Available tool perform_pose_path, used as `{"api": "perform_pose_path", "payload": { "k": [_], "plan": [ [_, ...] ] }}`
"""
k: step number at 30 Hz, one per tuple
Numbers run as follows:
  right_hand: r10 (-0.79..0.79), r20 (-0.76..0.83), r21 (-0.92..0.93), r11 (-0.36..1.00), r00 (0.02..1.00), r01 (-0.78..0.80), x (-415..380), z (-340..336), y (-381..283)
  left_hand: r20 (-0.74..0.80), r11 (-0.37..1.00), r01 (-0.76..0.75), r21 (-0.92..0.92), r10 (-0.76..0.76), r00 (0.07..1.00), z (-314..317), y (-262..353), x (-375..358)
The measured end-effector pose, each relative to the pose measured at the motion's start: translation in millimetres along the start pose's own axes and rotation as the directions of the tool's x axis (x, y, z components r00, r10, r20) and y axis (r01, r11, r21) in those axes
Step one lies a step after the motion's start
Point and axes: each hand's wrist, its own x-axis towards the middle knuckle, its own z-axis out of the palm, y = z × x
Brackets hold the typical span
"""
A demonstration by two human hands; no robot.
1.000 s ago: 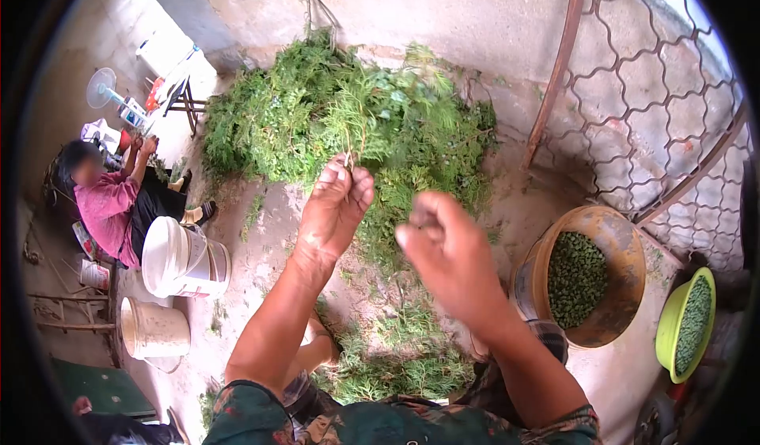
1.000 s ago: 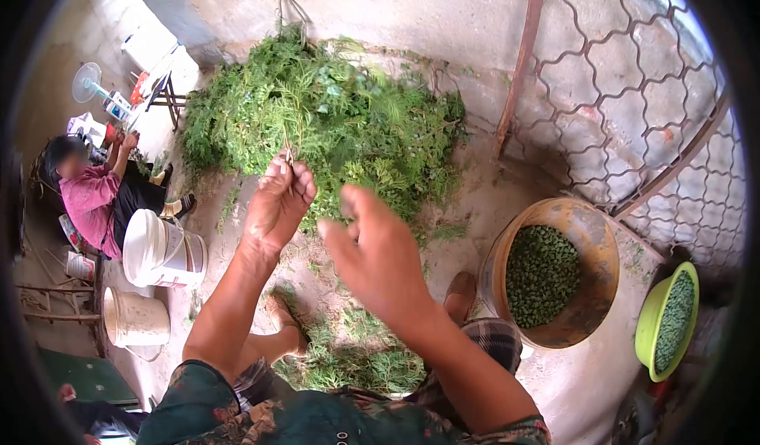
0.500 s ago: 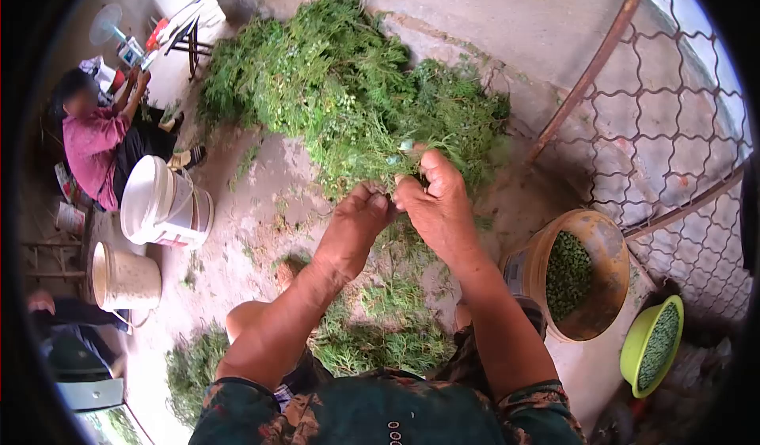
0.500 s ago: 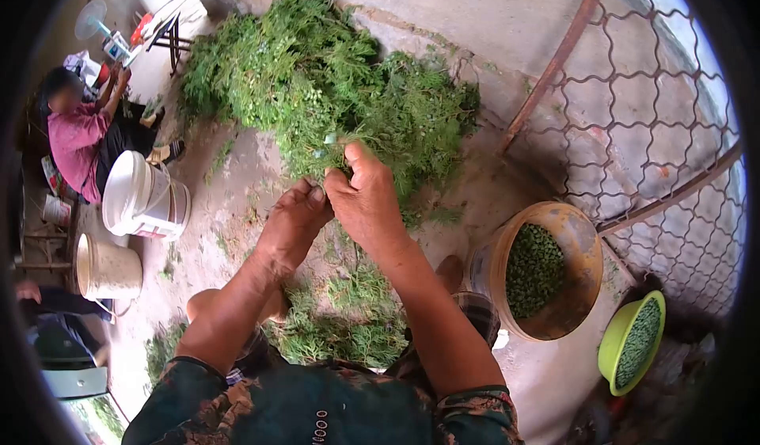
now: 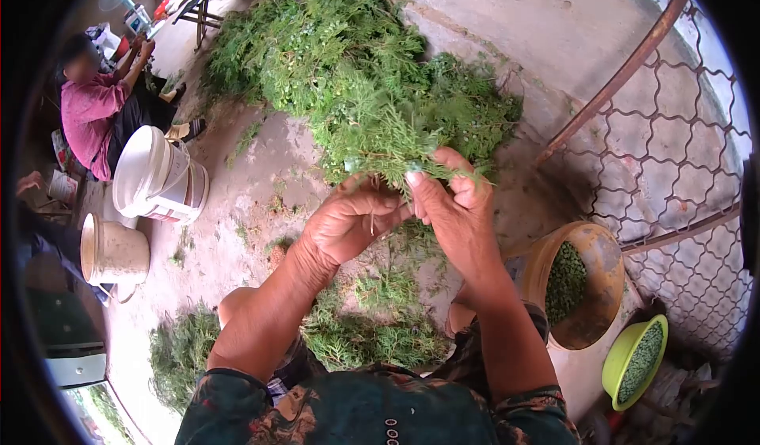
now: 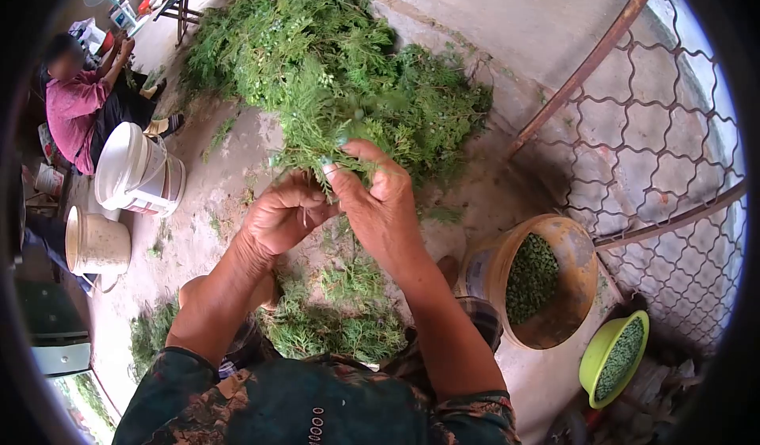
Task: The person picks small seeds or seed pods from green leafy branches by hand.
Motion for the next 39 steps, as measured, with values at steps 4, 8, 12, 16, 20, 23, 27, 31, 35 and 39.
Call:
{"api": "perform_pose_path", "payload": {
  "k": [4, 8, 12, 16, 20, 23, 27, 31, 35, 39],
  "plan": [
    [-0.072, 0.051, -0.023, 0.997, 0.996, 0.073, 1, -4, -1, -0.197, 0.994, -0.103, 0.039, 0.109, 0.974, 22, 0, 5],
    [0.068, 0.006, -0.181, 0.981, 0.998, -0.066, 3, -4, -3, -0.275, 0.963, -0.258, 0.078, 0.27, 0.923, 23, -8, 8],
    [-0.026, -0.042, -0.033, 0.999, 0.999, 0.025, 7, 7, 13, -0.283, 0.917, -0.32, 0.238, 0.381, 0.88, 34, 1, 17],
    [-0.383, -0.095, -0.39, 0.864, 0.919, 0.319, 11, 10, 32, -0.334, 0.838, -0.313, 0.447, 0.48, 0.811, 35, 7, 19],
    [0.03, 0.008, -0.247, 0.969, 1.0, -0.027, 3, 13, 23, -0.381, 0.816, -0.334, 0.472, 0.53, 0.757, 31, 18, 15],
    [0.14, 0.104, 0.089, 0.985, 0.985, -0.149, 4, 13, 2, -0.329, 0.767, -0.348, 0.539, 0.572, 0.752, 35, 23, 11],
    [0.182, 0.137, 0.257, 0.943, 0.974, -0.213, 1, 13, -2, -0.27, 0.696, -0.357, 0.623, 0.62, 0.737, 42, 21, 8],
    [0.194, 0.112, 0.312, 0.924, 0.975, -0.22, 0, 13, -4, -0.272, 0.67, -0.318, 0.67, 0.621, 0.735, 35, 23, 4],
    [0.133, 0.006, 0.052, 0.99, 0.991, -0.133, 3, 4, 0, -0.307, 0.634, -0.248, 0.733, 0.633, 0.711, 34, 27, 2],
    [-0.078, -0.083, -0.176, 0.982, 0.994, 0.062, 7, 4, 4, -0.274, 0.591, -0.162, 0.79, 0.577, 0.77, 31, 28, 1]
  ]
}}
